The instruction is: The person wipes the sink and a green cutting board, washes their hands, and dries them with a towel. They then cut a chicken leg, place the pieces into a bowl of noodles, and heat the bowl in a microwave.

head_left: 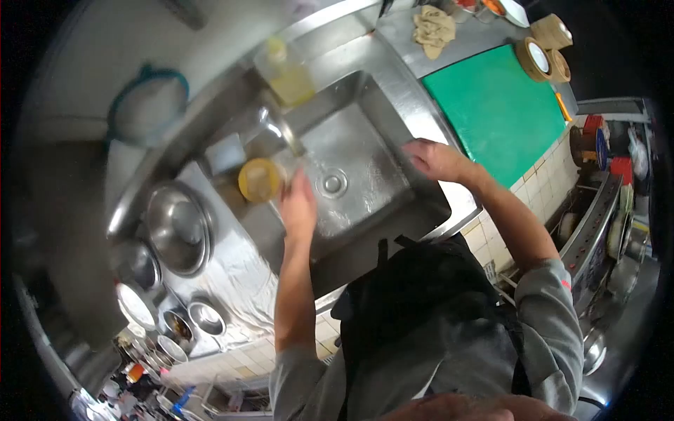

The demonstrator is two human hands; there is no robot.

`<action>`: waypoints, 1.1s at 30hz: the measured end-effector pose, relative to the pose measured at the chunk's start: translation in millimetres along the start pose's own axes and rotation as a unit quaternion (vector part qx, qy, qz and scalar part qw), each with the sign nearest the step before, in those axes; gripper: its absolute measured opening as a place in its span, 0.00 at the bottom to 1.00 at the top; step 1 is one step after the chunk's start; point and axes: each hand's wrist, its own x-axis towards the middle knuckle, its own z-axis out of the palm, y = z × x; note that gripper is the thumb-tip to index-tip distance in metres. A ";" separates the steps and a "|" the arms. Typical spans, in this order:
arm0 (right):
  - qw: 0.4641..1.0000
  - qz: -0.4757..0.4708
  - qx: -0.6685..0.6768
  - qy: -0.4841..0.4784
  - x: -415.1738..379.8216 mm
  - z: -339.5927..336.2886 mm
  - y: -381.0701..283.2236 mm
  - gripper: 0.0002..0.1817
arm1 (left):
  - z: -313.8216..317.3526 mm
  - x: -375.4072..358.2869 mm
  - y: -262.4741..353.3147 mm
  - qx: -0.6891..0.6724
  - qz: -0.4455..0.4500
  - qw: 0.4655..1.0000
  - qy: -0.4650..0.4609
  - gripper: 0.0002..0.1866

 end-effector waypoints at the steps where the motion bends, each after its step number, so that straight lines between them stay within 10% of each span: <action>1: 1.000 0.002 -0.004 0.018 6.2 -22.5 -1.3 0.18 | 0.7 -17.2 -5.2 0.029 -0.025 0.998 -0.041 0.15; 5: 0.991 0.017 0.068 0.116 32.4 -64.8 17.5 0.18 | 5.7 -95.5 -6.7 0.141 -0.008 0.990 0.010 0.18; 17: 0.917 -0.090 0.305 0.242 176.8 -183.1 -42.0 0.32 | -6.1 -222.9 58.1 -0.167 -0.259 0.948 -0.079 0.25; 23: 0.847 -0.122 0.430 0.288 219.1 -228.1 -115.0 0.25 | -48.3 -178.2 138.6 -0.191 -0.130 0.972 -0.034 0.25; 28: 0.874 -0.250 0.370 0.192 182.7 -231.8 -150.0 0.14 | -109.2 -128.2 192.7 -0.253 -0.074 0.962 0.074 0.18; 33: 0.867 -0.391 0.216 0.221 101.0 -244.9 -157.8 0.14 | -188.7 -61.5 226.3 -0.342 0.009 0.850 0.401 0.12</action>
